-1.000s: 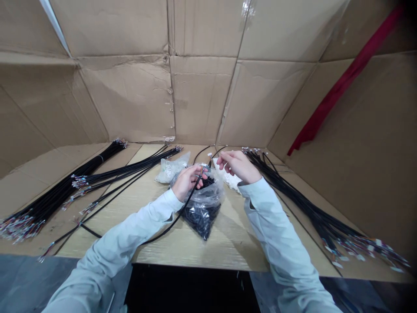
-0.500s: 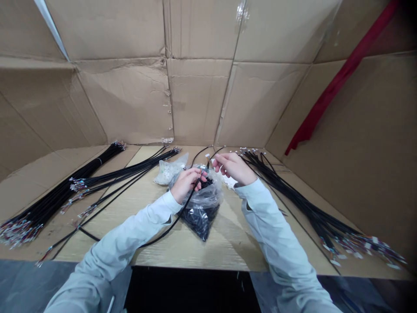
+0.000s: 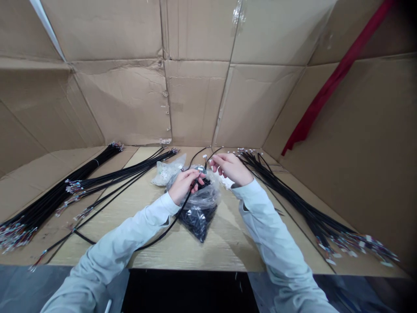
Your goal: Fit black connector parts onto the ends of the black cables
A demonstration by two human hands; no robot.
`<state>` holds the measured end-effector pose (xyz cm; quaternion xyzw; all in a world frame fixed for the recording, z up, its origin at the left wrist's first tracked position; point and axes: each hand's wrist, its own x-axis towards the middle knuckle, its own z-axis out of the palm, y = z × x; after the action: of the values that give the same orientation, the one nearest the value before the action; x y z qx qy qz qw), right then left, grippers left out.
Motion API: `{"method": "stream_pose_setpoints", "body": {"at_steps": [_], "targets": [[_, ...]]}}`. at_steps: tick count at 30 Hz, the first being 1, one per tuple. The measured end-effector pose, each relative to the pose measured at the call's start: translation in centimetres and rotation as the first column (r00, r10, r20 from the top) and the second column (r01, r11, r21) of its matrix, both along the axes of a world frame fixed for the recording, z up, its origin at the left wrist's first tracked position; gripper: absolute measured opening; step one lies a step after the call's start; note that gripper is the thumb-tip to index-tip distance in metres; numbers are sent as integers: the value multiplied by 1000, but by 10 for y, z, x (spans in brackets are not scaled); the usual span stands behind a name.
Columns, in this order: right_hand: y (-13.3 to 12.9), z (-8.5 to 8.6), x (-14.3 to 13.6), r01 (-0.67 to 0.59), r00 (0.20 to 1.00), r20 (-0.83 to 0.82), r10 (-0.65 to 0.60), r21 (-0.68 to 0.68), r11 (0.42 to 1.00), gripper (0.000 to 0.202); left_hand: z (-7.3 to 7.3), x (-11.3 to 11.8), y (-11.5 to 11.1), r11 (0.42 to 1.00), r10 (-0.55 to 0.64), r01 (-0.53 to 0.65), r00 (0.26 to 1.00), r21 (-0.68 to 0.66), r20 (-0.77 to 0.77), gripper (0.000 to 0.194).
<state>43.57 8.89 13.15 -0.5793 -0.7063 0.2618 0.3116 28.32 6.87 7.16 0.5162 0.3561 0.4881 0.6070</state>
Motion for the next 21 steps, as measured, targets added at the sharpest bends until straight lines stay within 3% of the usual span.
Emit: {"method": "stream_pose_setpoints", "body": {"at_steps": [4,9,17,19,21], "targets": [[14,-12,0,97,995,-44,-92,130,987,33,-1,0,0,1000,-3,3,1000,-3,-3,24],[24,-19,-2,22,989,-148,-24,-11,1000,33,-1,-1,0,1000,-11,11,1000,0,-2,22],[23,-15,0,10,984,-179,-17,-36,999,33,1,0,-1,1000,-4,4,1000,-14,-20,21],[21,-16,0,68,993,-97,-60,80,994,34,0,1,-1,1000,-7,6,1000,-14,-24,21],[14,-15,-2,171,983,10,-183,312,934,33,0,1,-1,1000,-11,10,1000,-16,-24,21]]}}
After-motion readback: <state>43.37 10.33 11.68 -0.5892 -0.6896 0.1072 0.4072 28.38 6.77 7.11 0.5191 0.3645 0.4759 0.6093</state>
